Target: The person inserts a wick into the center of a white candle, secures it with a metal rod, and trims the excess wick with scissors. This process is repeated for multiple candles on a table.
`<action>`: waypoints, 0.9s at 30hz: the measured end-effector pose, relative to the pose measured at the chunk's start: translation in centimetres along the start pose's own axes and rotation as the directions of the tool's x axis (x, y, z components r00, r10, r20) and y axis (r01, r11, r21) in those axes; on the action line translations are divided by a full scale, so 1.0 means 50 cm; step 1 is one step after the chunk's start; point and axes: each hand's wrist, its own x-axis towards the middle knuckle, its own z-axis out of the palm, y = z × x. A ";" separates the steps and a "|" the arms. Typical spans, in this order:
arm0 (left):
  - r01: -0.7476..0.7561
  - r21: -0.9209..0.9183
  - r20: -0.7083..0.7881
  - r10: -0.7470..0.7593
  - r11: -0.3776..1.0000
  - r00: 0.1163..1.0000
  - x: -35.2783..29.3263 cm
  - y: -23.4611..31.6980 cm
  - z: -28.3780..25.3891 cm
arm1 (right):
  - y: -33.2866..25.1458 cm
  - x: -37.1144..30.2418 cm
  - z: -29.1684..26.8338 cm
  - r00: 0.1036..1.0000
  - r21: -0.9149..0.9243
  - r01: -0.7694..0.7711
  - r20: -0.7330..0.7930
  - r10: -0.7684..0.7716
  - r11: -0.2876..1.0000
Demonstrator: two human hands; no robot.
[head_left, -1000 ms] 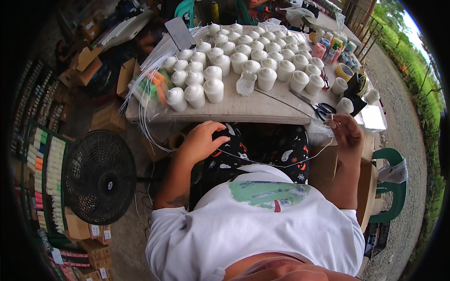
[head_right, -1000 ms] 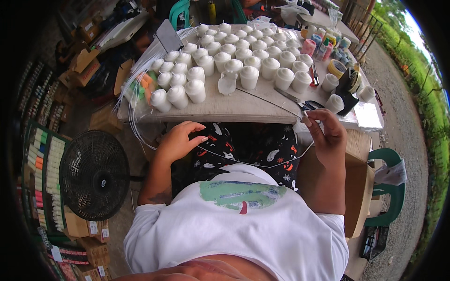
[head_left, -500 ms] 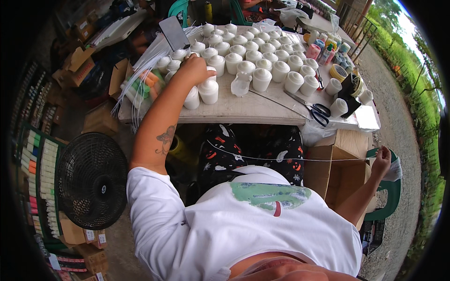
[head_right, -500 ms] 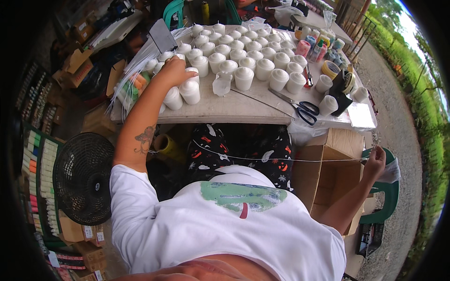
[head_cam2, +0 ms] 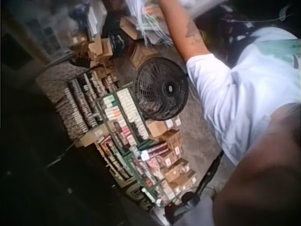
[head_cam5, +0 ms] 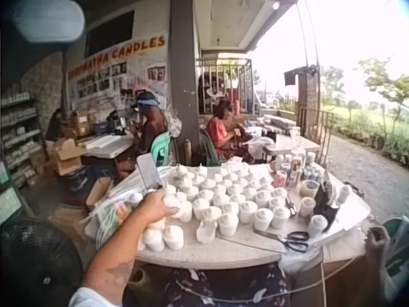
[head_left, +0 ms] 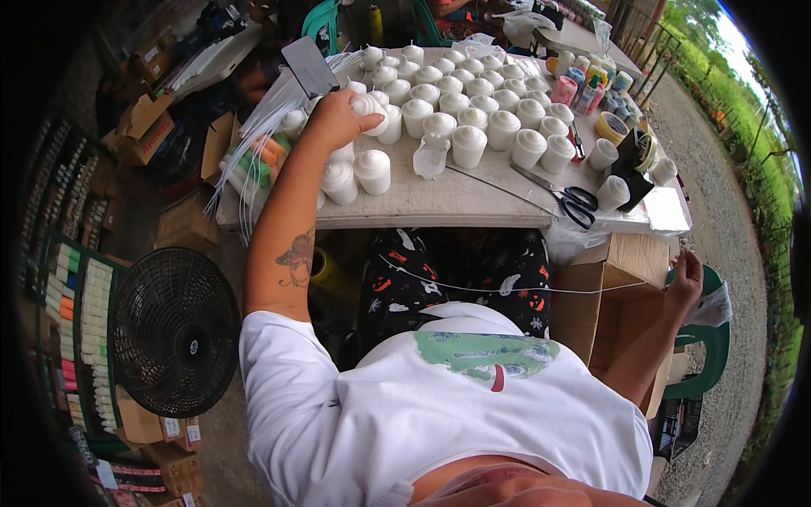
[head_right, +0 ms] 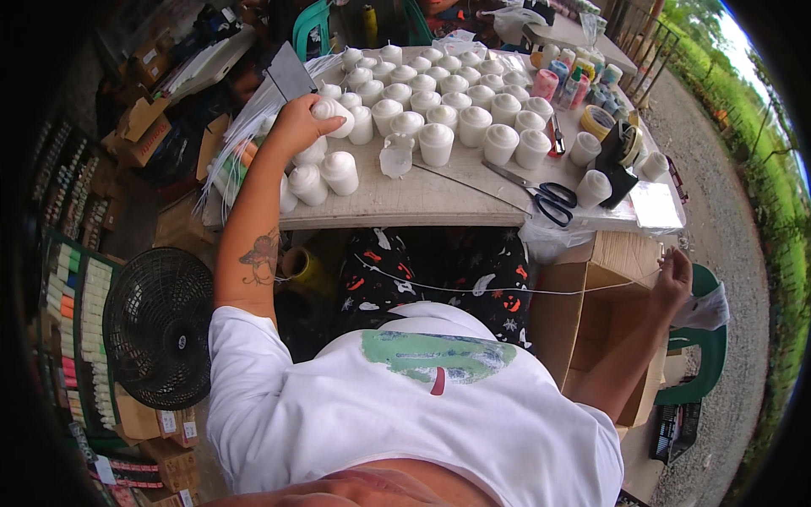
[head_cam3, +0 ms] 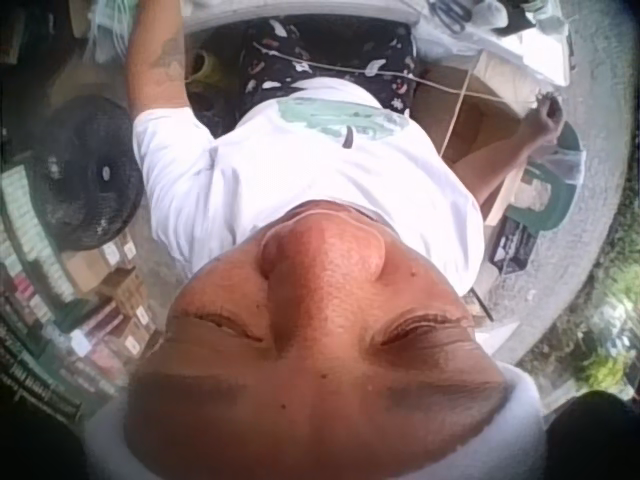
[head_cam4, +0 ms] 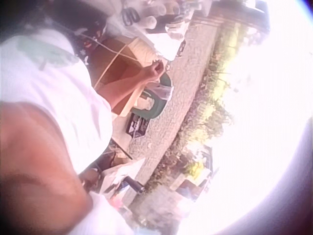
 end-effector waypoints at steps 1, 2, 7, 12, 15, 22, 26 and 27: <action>-0.040 -0.304 -0.108 0.007 0.952 0.994 -0.029 -0.004 -0.014 | -0.009 -0.003 0.000 1.000 0.032 0.012 0.006 -0.012 0.999; -0.092 -0.638 -0.118 0.021 0.764 0.993 -0.055 -0.007 -0.015 | -0.017 -0.009 -0.001 1.000 0.064 0.021 0.013 -0.022 0.998; -0.120 -0.883 -0.160 0.052 -0.454 0.986 -0.196 0.038 0.037 | -0.026 -0.021 0.017 1.000 0.069 -0.017 0.014 0.016 0.997; 0.070 -0.900 -0.025 0.209 -0.431 0.978 -0.225 0.044 0.087 | -0.060 -0.020 0.041 0.999 0.180 0.034 0.011 -0.037 0.983; 0.102 -0.896 0.002 0.225 -0.431 0.974 -0.222 0.045 0.099 | -0.080 -0.021 0.024 0.999 0.145 0.039 -0.015 -0.038 0.989; -0.057 -0.976 -0.065 -0.035 0.211 0.997 -0.243 0.023 0.148 | -0.071 -0.024 0.000 0.998 0.121 0.046 0.030 -0.050 0.992; -0.084 -0.583 -0.130 0.009 0.808 0.991 -0.256 0.001 0.173 | -0.070 -0.026 0.001 0.999 0.077 0.052 0.006 -0.053 0.996; -0.089 -0.458 -0.190 0.001 0.884 0.982 -0.249 -0.003 0.176 | -0.073 -0.027 0.001 0.999 0.058 0.051 0.011 -0.051 0.997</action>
